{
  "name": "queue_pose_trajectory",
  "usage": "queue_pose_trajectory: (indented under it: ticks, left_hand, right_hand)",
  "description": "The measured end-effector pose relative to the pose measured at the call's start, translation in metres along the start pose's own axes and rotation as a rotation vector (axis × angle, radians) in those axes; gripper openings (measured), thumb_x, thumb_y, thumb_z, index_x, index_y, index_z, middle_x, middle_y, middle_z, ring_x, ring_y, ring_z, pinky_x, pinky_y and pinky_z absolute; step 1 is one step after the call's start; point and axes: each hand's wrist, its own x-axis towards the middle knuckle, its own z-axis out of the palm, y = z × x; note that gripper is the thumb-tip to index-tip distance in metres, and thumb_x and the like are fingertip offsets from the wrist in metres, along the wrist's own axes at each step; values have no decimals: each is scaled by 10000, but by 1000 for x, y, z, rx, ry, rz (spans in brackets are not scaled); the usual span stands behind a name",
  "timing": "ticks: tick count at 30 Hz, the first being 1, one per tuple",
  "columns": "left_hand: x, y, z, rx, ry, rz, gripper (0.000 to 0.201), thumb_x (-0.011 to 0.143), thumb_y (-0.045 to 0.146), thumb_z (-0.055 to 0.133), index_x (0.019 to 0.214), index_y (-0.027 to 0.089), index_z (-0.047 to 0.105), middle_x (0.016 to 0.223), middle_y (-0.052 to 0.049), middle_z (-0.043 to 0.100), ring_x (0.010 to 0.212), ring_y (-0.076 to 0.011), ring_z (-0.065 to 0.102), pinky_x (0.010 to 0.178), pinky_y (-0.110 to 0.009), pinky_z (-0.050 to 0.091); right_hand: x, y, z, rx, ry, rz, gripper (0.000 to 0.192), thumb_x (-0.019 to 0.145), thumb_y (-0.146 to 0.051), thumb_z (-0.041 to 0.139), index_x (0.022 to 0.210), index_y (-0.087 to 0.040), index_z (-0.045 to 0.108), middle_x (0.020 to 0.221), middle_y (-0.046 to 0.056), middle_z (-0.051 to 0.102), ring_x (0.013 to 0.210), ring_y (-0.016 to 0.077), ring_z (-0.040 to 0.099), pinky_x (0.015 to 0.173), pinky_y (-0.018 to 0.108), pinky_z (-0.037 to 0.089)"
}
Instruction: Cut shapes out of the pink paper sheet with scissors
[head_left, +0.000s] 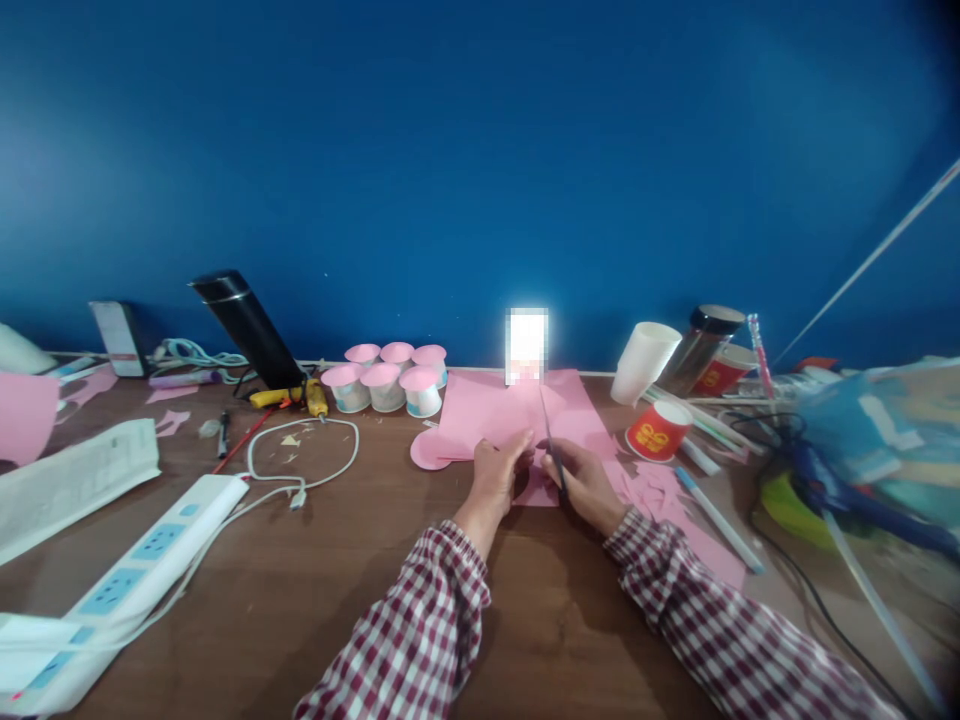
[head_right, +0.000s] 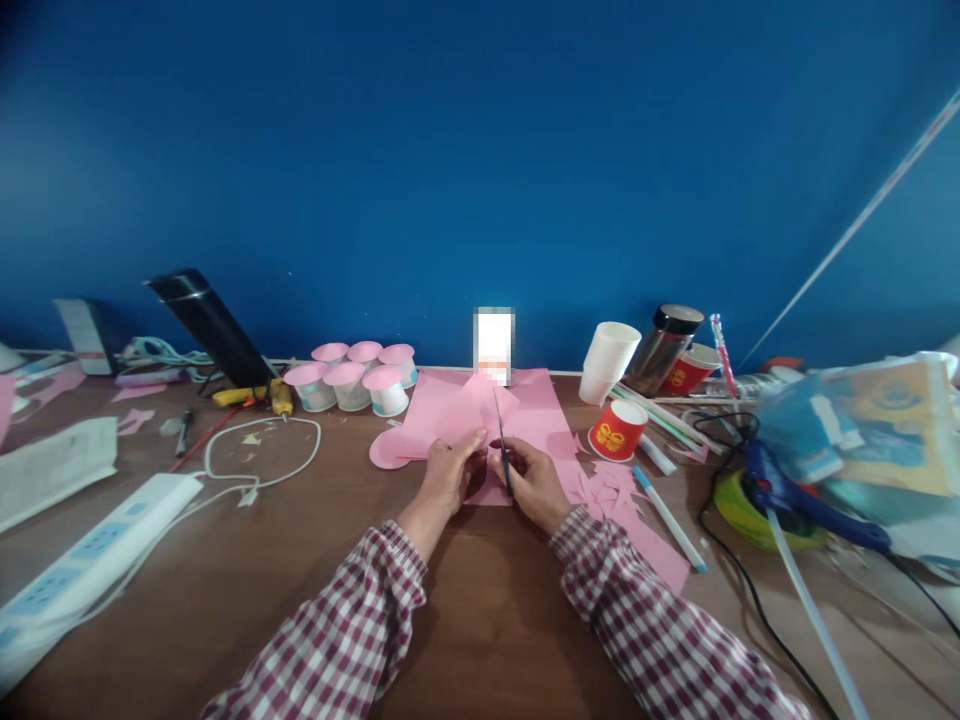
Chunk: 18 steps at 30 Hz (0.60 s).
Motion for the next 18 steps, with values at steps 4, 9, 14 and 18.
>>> queue_pose_trajectory:
  ticks: [4,9,14,18]
  left_hand:
    - [0,0,0,2,-3,-2,346,505,306,836,649,104,594,566,-32,623,529,-142,594,554,-280,473]
    - [0,1,0,-6,-3,3,349,507,304,836,629,109,574,552,-28,610,516,-134,582,532,-267,457]
    - [0,0,0,0,-2,9,353,513,301,836,658,104,581,565,-24,608,526,-128,583,545,-264,461]
    - [0,0,-1,-9,4,1,356,510,299,838,659,111,575,559,-17,605,516,-119,577,541,-254,455]
  right_hand:
    - [1,2,0,3,3,-2,422,781,-485,622,992,-120,594,610,-11,565,472,113,530,424,223,428]
    - [1,4,-1,-2,7,-7,435,793,-487,607,1018,-115,616,581,-15,554,456,110,514,409,220,422]
    - [1,4,-1,-8,10,-3,455,783,-503,609,1023,-116,622,591,-16,548,457,112,513,413,225,424]
    - [1,3,-1,-22,10,-3,447,789,-502,599,1018,-119,623,580,-23,535,457,111,503,415,224,418]
